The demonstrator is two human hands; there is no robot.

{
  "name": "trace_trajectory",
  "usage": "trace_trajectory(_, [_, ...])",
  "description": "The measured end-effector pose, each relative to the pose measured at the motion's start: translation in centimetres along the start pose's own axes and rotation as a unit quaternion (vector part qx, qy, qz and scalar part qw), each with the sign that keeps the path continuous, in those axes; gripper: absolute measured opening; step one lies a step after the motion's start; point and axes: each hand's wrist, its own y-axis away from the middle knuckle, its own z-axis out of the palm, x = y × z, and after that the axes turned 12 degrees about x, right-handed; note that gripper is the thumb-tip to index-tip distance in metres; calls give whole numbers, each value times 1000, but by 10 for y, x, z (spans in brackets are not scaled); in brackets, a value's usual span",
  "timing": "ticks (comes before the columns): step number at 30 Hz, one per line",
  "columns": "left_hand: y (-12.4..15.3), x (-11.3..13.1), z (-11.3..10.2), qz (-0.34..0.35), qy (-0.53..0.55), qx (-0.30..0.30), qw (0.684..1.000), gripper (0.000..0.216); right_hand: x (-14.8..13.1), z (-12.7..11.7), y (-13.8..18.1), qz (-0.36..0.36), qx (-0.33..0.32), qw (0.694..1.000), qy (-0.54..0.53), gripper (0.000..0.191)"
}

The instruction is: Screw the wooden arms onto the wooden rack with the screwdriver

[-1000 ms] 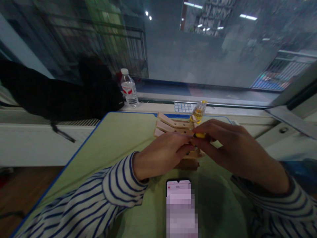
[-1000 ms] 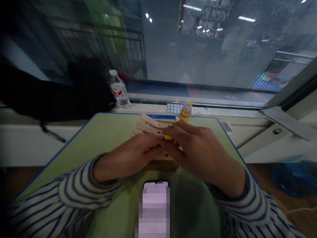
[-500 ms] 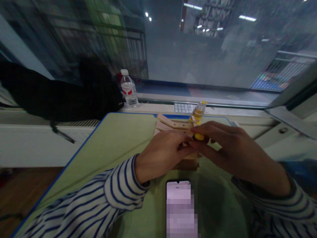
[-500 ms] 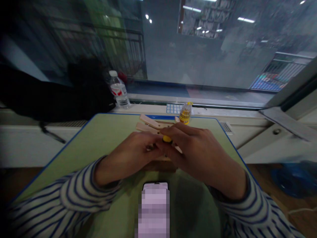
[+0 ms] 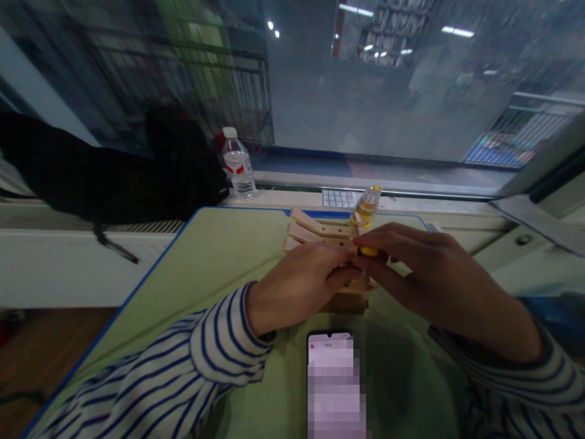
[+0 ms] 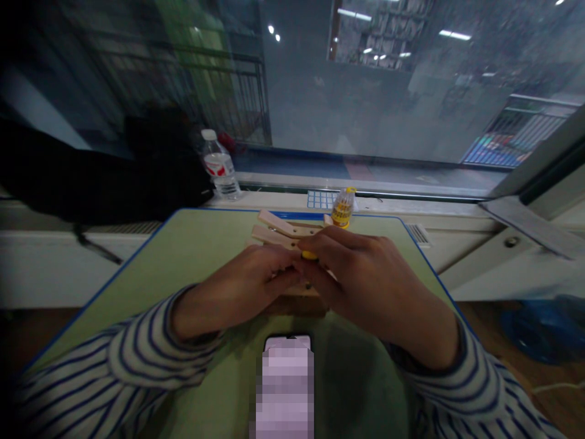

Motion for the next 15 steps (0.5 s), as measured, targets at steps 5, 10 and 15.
trace_trajectory(5, [-1,3,-1,6,14,-9,1000,21,-1,-1,0,13,-4,1000,8,20])
trace_trajectory(10, [-1,3,-3,-2,21,-25,999,21,0,1,1,21,-1,1000,-2,19])
trace_trajectory(15, [-1,3,-3,-12,17,-13,1000,16,-1,1,0,28,-5,1000,-4,21])
